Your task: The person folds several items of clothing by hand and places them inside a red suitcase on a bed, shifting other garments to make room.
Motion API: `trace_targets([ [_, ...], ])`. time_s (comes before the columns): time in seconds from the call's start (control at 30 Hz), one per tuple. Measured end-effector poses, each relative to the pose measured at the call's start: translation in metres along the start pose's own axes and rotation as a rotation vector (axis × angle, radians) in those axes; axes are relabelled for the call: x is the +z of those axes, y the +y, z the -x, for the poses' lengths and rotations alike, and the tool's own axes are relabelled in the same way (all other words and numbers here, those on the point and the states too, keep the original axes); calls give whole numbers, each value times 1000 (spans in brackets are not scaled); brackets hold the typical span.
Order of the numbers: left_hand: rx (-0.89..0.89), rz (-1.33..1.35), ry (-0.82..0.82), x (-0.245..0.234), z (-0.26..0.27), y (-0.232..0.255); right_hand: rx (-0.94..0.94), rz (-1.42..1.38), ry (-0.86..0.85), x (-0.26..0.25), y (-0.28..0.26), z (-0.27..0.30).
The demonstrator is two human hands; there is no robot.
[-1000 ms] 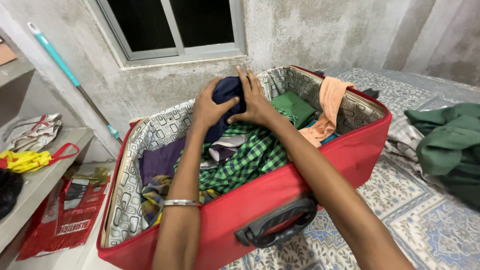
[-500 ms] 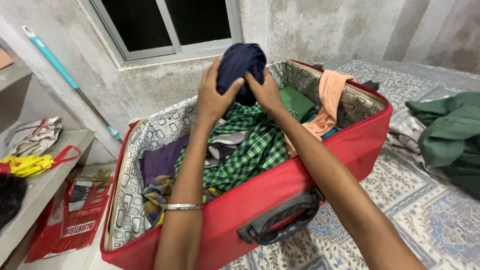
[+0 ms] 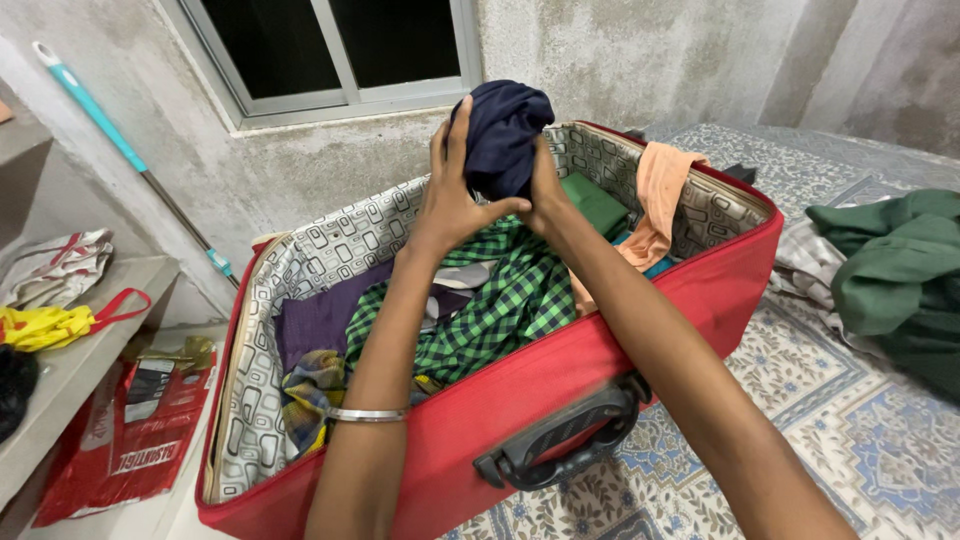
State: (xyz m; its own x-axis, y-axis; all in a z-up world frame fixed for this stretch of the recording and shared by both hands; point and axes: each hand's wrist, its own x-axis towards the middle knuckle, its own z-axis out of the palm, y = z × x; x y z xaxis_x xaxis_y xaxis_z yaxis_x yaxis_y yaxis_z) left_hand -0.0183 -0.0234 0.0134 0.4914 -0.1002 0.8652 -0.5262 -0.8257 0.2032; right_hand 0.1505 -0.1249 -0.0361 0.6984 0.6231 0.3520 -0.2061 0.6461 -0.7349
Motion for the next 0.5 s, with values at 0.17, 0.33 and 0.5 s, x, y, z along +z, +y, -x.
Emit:
trace_targets([
  [0.17,-111,-50,36,3,2,-5,180,248,21,6,-7,5],
  [0.33,-187,-138,56,-3,8,-10,23,808,259,-11,1,5],
  [0.5,-400,-216,-108,-7,15,-14,-725,1359,118,-18,2,4],
])
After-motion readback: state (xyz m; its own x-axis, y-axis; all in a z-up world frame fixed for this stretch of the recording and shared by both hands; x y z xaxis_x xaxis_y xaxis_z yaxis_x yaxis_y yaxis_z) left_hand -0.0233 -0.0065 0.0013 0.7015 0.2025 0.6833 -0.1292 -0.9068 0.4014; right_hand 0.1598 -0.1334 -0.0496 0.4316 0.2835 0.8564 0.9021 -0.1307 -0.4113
